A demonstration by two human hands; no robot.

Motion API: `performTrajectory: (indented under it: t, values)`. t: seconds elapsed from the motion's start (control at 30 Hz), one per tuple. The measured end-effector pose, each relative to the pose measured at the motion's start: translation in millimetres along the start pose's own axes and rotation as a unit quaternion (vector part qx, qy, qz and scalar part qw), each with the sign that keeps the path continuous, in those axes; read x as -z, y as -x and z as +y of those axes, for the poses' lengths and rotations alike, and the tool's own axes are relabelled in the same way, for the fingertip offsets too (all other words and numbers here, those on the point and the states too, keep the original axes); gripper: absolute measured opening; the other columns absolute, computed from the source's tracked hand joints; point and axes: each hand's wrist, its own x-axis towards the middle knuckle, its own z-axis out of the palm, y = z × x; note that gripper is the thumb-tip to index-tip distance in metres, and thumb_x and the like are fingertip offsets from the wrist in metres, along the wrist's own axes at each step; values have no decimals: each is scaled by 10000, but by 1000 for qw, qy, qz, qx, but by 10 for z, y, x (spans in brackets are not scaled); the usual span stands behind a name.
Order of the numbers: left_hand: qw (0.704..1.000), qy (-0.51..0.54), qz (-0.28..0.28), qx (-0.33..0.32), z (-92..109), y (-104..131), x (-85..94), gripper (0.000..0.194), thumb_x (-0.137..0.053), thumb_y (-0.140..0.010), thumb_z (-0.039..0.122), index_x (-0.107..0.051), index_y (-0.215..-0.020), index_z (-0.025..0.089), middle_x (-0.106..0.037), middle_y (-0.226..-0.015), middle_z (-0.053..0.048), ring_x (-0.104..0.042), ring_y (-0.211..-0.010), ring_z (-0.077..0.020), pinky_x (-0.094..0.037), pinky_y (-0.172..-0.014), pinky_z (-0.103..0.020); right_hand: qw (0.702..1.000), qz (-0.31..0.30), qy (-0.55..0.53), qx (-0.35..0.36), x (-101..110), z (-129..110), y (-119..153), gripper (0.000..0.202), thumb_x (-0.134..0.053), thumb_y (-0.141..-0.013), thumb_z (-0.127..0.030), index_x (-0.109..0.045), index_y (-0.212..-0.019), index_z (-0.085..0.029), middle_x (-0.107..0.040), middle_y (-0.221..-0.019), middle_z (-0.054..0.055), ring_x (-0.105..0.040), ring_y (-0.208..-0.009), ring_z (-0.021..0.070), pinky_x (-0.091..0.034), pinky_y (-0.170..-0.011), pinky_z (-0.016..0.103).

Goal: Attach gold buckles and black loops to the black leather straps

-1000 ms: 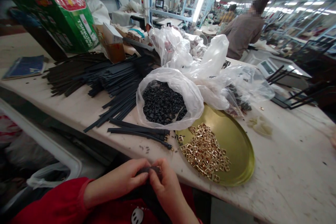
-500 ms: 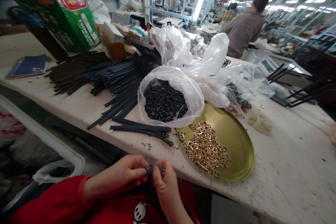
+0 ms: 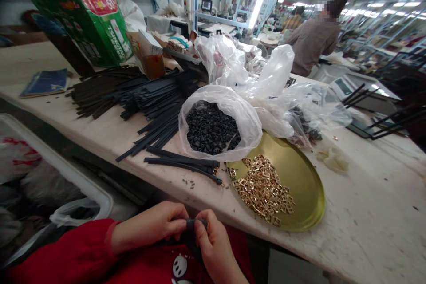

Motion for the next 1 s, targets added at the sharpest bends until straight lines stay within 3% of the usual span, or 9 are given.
performTrajectory:
  t: [0.13,0.4,0.67,0.73,0.87,1.0]
  values:
    - [996,-88,-4,-32,-56,34,13,233,-456,-789,303,-642,-769,164,-663,-710,-12,-556,-597,-127,-361,-507,-180,995,27,92,32,-13,29,12,173,-421,-874,-354,-493,-825,-204,-556,-675,-5,-517,-616,146,-360,-548,243]
    - [992,-118,33,-31,-69,9,-127,243,-413,-803,228,-647,-768,175,-657,-704,-13,-562,-624,-137,-370,-549,-192,982,8,174,73,-40,45,66,145,-357,-896,-284,-469,-830,-218,-590,-683,9,-558,-605,160,-374,-554,256]
    - [989,-143,45,1,-47,14,-182,240,-422,-820,235,-645,-757,173,-669,-725,-40,-584,-634,-157,-381,-561,-210,928,23,343,143,-64,48,29,184,-385,-867,-202,-516,-738,-198,-612,-631,50,-581,-567,197,-354,-532,286]
    - [990,-130,48,7,-70,3,-205,235,-423,-821,236,-645,-769,174,-670,-717,-35,-586,-626,-155,-379,-549,-208,934,13,330,139,-59,66,39,172,-392,-865,-198,-524,-754,-196,-621,-647,51,-590,-586,199,-369,-541,285]
    - [990,-133,49,-9,-88,4,-190,247,-428,-823,257,-658,-798,172,-680,-740,-38,-589,-641,-160,-367,-543,-213,974,-9,202,103,-15,80,87,148,-381,-893,-241,-522,-927,-211,-664,-777,37,-628,-688,180,-435,-601,265]
    - [984,-176,39,-17,-66,15,-164,268,-420,-835,270,-659,-787,160,-683,-762,-56,-585,-648,-168,-348,-541,-225,985,-13,148,92,18,98,112,228,-347,-911,-250,-474,-1097,-215,-672,-993,60,-637,-901,183,-478,-749,267]
